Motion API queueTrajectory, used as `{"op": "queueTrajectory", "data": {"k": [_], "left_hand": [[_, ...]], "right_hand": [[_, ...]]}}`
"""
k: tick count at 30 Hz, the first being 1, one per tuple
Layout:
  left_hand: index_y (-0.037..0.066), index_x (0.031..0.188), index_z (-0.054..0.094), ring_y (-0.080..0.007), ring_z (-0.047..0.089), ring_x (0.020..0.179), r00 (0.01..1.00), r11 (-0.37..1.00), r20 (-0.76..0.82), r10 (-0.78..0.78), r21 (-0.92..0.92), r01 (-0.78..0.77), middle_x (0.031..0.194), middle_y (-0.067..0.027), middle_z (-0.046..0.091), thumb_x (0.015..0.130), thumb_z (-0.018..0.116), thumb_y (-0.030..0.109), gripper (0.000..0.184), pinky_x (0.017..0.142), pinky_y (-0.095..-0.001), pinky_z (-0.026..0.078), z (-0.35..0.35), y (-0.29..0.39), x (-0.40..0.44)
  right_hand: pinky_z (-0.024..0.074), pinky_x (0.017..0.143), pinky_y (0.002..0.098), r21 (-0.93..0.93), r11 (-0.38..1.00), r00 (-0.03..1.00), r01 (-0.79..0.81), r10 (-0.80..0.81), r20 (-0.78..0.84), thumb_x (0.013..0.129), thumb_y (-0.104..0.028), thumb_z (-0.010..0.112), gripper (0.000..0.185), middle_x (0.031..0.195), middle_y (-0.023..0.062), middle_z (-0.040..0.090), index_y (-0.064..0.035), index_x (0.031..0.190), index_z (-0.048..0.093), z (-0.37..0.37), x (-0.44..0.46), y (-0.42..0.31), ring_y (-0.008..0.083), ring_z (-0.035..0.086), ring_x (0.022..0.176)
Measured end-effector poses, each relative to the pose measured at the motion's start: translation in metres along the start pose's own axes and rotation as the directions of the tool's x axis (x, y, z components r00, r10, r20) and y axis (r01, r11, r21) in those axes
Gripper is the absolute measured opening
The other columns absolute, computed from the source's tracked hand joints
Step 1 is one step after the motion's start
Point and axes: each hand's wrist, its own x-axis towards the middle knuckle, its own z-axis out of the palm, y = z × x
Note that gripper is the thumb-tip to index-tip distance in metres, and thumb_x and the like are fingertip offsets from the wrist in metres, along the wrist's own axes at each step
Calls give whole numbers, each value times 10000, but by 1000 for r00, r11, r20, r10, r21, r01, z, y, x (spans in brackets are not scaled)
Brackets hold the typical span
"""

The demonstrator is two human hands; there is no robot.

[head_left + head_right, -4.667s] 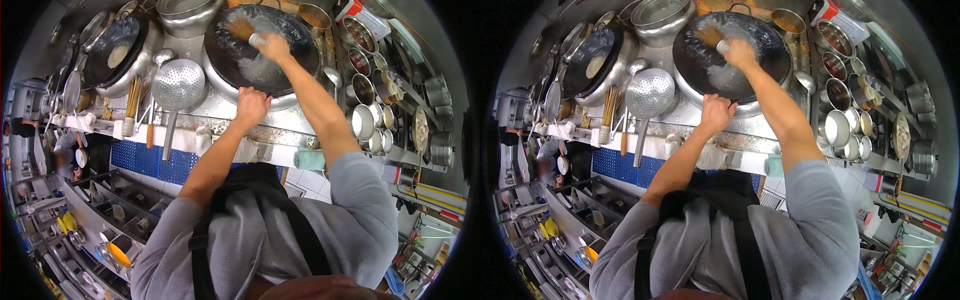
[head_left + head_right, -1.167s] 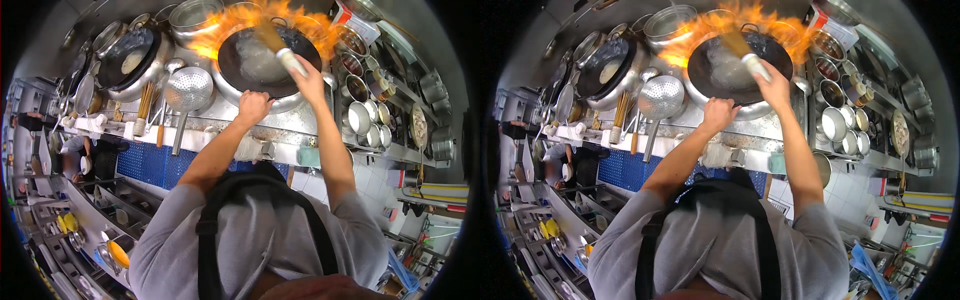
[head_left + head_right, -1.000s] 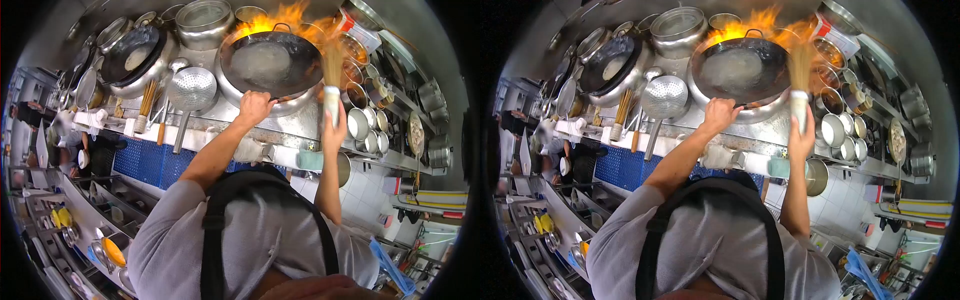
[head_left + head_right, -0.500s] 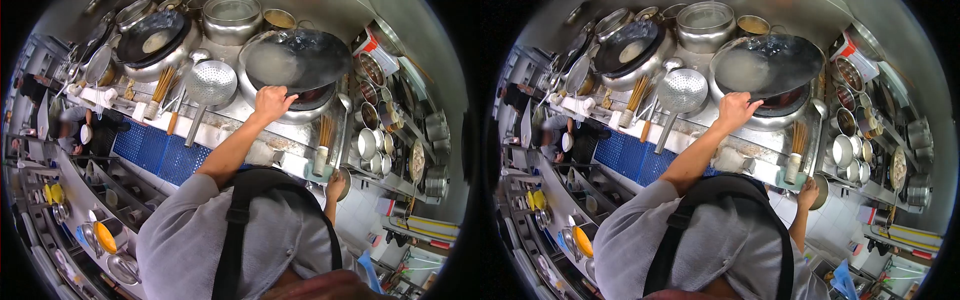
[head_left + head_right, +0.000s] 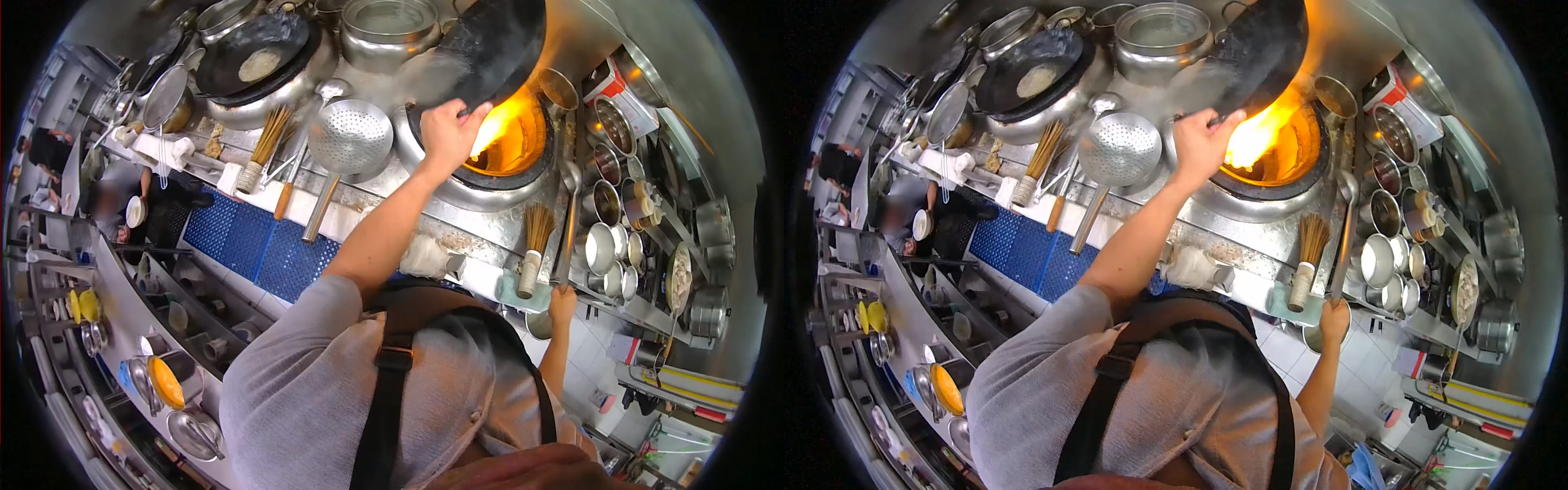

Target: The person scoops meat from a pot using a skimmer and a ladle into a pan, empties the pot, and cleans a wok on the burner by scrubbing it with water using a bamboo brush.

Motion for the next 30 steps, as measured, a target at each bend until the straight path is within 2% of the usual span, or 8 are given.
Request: {"op": "queueTrajectory", "data": {"k": [3, 7, 15, 19, 23, 27, 28, 30], "left_hand": [[-12, 631, 606, -400, 563, 506, 997, 999, -74, 14, -36, -17, 582, -229, 580, 843, 790, 427, 521, 517, -466, 427, 13, 10, 44], [-17, 608, 559, -424, 542, 506, 987, 985, -135, 88, -138, -107, 581, -241, 562, 860, 774, 421, 549, 502, -472, 413, 45, 12, 73], [68, 620, 600, -361, 621, 497, 890, 910, 313, 330, 144, -388, 551, -166, 597, 909, 707, 421, 469, 484, -461, 484, 49, -59, -50], [92, 708, 695, -323, 697, 621, 674, 791, 714, 189, 296, -535, 658, -129, 692, 914, 664, 431, 398, 614, -457, 545, 48, -103, -96], [94, 758, 738, -314, 708, 688, 664, 832, 740, 109, 298, -468, 692, -136, 705, 904, 664, 392, 340, 711, -457, 542, 44, -87, -90], [94, 852, 735, -336, 706, 800, 633, 875, 771, 75, 252, -412, 761, -128, 716, 916, 645, 369, 297, 845, -444, 509, 52, -93, -93], [80, 984, 723, -347, 664, 1011, 569, 908, 821, -39, 267, -323, 1001, -165, 711, 902, 679, 330, 267, 938, -452, 469, 41, -77, -84], [77, 1070, 700, -355, 600, 1127, 707, 960, 697, 117, 103, -261, 1148, -178, 653, 874, 721, 292, 292, 979, -460, 448, 9, -59, -85]], "right_hand": [[426, 426, 321, 541, 693, 876, -477, 327, 354, 904, -138, 622, 118, 631, 47, 547, -23, 883, 607, -31, 10, -51, 185, 528, 450], [320, 354, 230, 790, 568, 970, -228, 199, 137, 993, -184, 608, 113, 615, -20, 492, -72, 993, 600, -43, 10, -110, 68, 429, 394], [310, 381, 207, 800, 591, 964, 103, -256, 65, 1014, -195, 585, 296, 622, -35, 484, -67, 1280, 571, -130, 160, -287, 43, 439, 446], [344, 393, 233, 764, 639, 909, 91, -367, 200, 952, -112, 598, 495, 634, -30, 483, -69, 1440, 524, -96, 253, -394, 65, 447, 479], [402, 404, 290, 687, 718, 882, 108, -388, 266, 868, -71, 669, 593, 659, 39, 592, -15, 1437, 510, -3, 309, -490, 123, 525, 480], [393, 379, 299, 421, 861, 844, 286, -434, 315, 854, -54, 643, 202, 660, 62, 570, 10, 1046, 651, 102, 350, -558, 144, 508, 450], [398, 384, 298, 396, 883, 831, 250, -406, 381, 864, -49, 633, 131, 658, 61, 569, 9, 982, 635, 114, 355, -577, 144, 513, 459], [407, 392, 298, 335, 924, 789, 183, -341, 510, 884, -37, 611, 52, 654, 60, 568, 6, 856, 605, 136, 362, -606, 144, 523, 479]]}}
